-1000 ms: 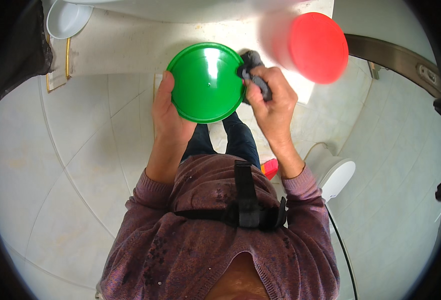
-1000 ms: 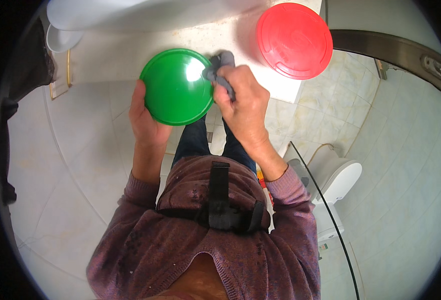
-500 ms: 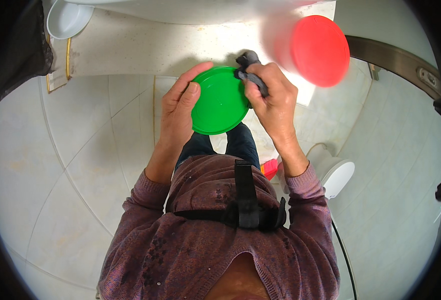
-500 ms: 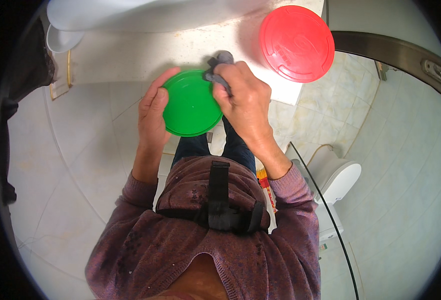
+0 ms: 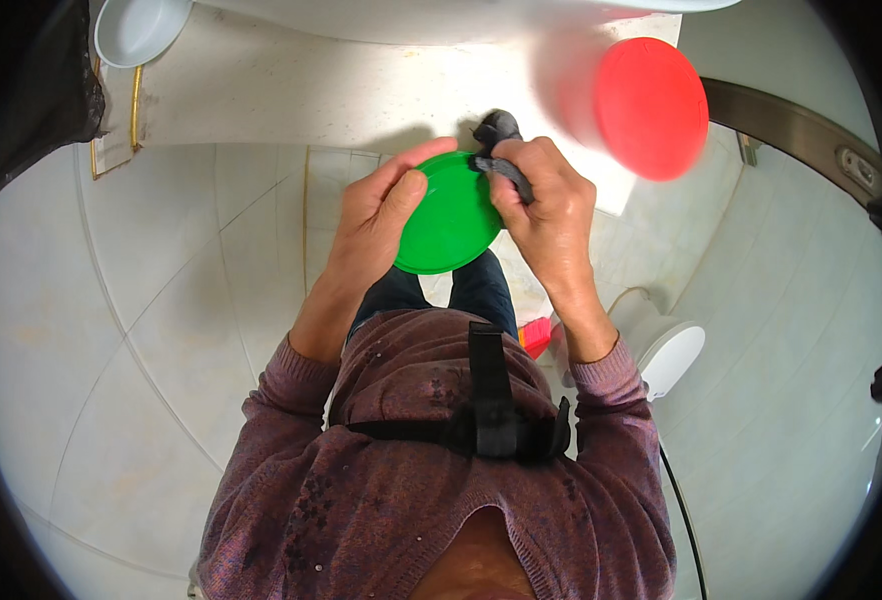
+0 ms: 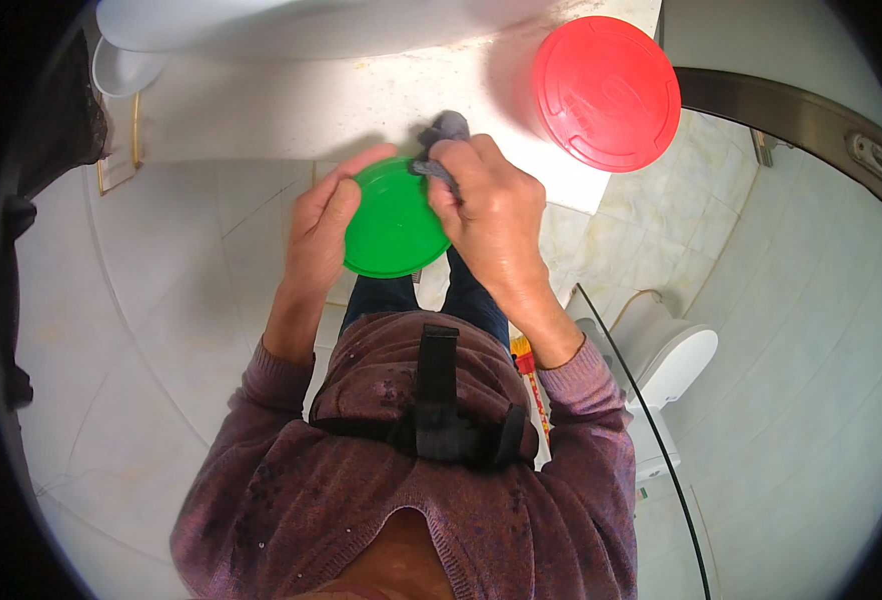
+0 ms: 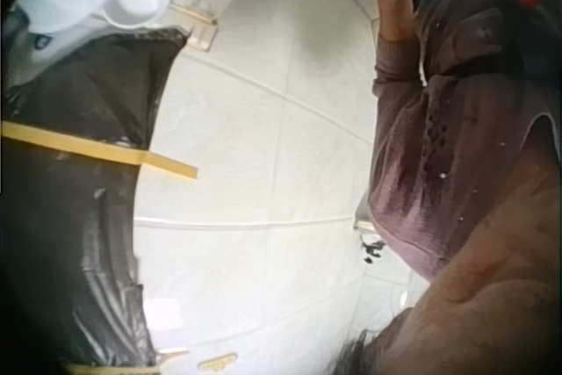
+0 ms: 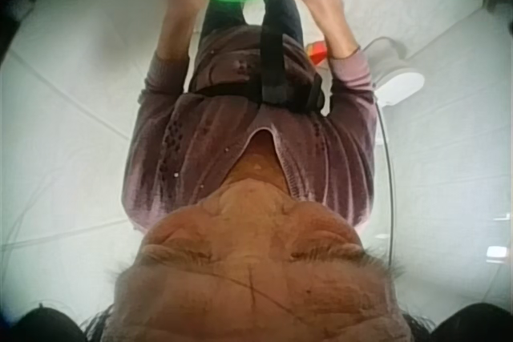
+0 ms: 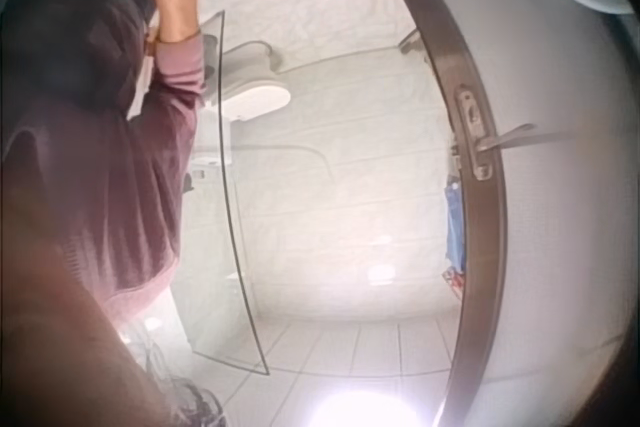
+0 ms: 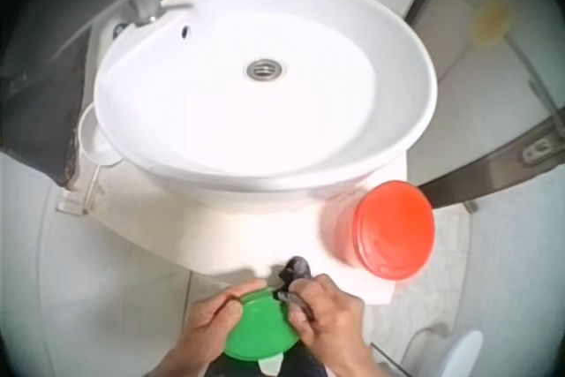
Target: The person wipes a green lid and a white container with a cloth, then places the lid on the container. They carry the container and lid to a red bag, put them inside, and tie the bag closed.
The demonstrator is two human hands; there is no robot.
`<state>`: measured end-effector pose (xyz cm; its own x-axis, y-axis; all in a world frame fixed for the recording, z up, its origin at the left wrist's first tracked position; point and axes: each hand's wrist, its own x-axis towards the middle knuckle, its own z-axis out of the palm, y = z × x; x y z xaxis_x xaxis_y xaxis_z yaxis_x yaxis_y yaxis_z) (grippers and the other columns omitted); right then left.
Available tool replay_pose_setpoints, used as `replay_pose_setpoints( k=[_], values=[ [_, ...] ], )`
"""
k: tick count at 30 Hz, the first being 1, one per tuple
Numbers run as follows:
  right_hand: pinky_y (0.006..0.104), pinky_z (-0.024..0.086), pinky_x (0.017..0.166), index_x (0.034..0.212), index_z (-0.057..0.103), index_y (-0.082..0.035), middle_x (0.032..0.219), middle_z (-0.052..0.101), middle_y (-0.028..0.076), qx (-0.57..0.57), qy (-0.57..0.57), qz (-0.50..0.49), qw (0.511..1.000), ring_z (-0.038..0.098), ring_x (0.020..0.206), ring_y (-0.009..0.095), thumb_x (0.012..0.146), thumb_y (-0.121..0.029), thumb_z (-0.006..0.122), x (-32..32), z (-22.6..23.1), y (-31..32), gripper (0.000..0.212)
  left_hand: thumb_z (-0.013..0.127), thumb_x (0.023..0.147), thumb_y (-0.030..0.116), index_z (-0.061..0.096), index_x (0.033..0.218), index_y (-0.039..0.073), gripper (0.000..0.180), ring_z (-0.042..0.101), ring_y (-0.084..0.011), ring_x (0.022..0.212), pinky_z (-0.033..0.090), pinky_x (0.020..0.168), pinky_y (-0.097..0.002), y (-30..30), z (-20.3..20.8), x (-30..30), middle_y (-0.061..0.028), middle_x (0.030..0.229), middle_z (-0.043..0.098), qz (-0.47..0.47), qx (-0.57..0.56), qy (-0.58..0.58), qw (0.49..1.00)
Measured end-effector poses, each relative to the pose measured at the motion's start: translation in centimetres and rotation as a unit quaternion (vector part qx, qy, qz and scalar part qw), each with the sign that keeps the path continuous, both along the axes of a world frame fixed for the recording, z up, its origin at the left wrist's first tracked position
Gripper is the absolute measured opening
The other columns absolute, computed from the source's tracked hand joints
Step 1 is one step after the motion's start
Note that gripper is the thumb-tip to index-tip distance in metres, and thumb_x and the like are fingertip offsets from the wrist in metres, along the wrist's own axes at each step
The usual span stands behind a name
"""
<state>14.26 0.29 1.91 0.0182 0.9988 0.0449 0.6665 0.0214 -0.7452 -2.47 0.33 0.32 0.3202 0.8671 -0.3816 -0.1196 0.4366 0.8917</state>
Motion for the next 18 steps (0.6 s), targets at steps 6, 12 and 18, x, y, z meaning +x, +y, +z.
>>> replay_pose_setpoints(
  k=[6, 12, 18],
  values=[
    [0.0317, 0.043, 0.049, 0.084, 0.059, -0.009, 0.071, 0.053, 0.006, 0.039, -0.057, 0.092, 0.993, 0.055, 0.056, 0.025, 0.061, -0.003, 0.066, -1.4, 0.3, 0.1, 0.024, 0.027, 0.094, 0.045, 0.050, 0.114, -0.007, 0.060, 0.054, -0.0099, 0.089, 0.043, 0.080, -0.0220, -0.8, -0.9, 0.6, -0.0083, 0.099, 0.059, 0.039, -0.089, 0.000, 0.995],
    [0.0312, 0.044, 0.049, 0.083, 0.059, -0.008, 0.071, 0.054, 0.007, 0.016, -0.037, 0.103, 0.994, 0.055, 0.055, 0.025, 0.063, -0.003, 0.066, -0.8, 0.4, -0.2, 0.022, 0.031, 0.092, 0.048, 0.049, 0.113, -0.010, 0.064, 0.053, -0.0123, 0.090, 0.043, 0.081, -0.0236, -1.2, -1.3, 1.1, -0.0092, 0.099, 0.059, 0.056, -0.133, 0.031, 0.989],
    [0.0285, 0.046, 0.054, 0.086, 0.059, -0.005, 0.075, 0.059, 0.009, -0.024, -0.014, 0.024, 0.999, 0.057, 0.059, 0.023, 0.068, 0.000, 0.064, 0.4, -0.6, -1.8, 0.019, 0.036, 0.094, 0.033, 0.050, 0.115, -0.006, 0.046, 0.056, -0.0126, 0.087, 0.044, 0.078, -0.0218, -1.0, 0.1, 0.6, -0.0093, 0.098, 0.060, -0.019, -0.063, -0.002, 0.998]
  ],
)
